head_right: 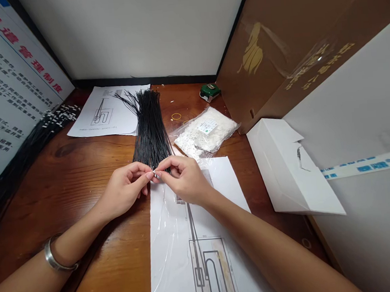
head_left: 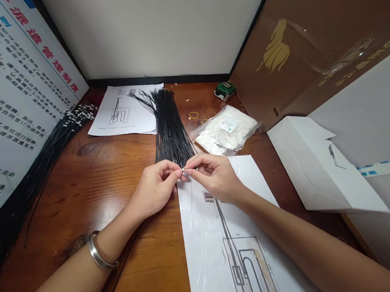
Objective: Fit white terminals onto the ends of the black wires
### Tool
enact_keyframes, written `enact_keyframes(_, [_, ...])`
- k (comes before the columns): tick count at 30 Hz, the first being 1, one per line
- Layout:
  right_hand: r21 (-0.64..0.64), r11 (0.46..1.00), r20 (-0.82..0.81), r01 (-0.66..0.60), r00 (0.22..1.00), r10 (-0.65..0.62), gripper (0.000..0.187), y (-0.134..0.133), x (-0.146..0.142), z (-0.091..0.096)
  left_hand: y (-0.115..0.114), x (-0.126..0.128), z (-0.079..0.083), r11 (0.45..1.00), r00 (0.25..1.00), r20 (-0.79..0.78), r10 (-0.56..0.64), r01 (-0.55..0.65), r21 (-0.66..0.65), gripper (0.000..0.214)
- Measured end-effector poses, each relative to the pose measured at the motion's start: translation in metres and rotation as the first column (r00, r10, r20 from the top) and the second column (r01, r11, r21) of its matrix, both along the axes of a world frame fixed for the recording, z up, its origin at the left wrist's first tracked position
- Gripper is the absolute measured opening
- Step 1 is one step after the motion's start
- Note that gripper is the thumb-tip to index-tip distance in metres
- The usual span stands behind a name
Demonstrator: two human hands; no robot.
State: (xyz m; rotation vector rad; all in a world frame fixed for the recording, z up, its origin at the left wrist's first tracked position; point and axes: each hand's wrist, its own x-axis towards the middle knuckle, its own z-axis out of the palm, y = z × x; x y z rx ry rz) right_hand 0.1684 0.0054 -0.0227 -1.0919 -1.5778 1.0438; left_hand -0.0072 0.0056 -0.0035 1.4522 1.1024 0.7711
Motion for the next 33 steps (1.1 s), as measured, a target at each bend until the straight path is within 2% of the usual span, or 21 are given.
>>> enact_keyframes(12, [0.084, 0.992, -0.002, 0.096, 0.995, -0.096, 0.005, -0.0009, -0.0002, -0.0011, -0.0010, 0.0033, 0.0074, 1.000, 0.998, 0.065, 0.015, -0.014, -0.015, 0.014])
enact_keyframes(18, [0.066, 0.994, 0.015, 0.090, 0.996, -0.091, 0.005, -0.0015, -0.0001, 0.0005, -0.0009, 0.0025, 0.0061, 1.000, 0.999, 0.043, 0.014, -0.013, -0.019, 0.015])
enact_keyframes(23, [0.046, 0.989, -0.029, 0.142, 0.990, -0.141, 0.005, -0.0004, 0.0006, -0.0032, 0.0001, 0.0015, 0.0051, 0.999, 0.999, 0.037, -0.003, 0.004, -0.047, 0.021])
enact_keyframes(33, [0.048, 0.987, -0.048, 0.151, 0.988, -0.149, 0.006, 0.0002, 0.0008, -0.0044, -0.0006, 0.0023, 0.0089, 0.998, 0.999, 0.036, 0.001, 0.001, -0.057, 0.013])
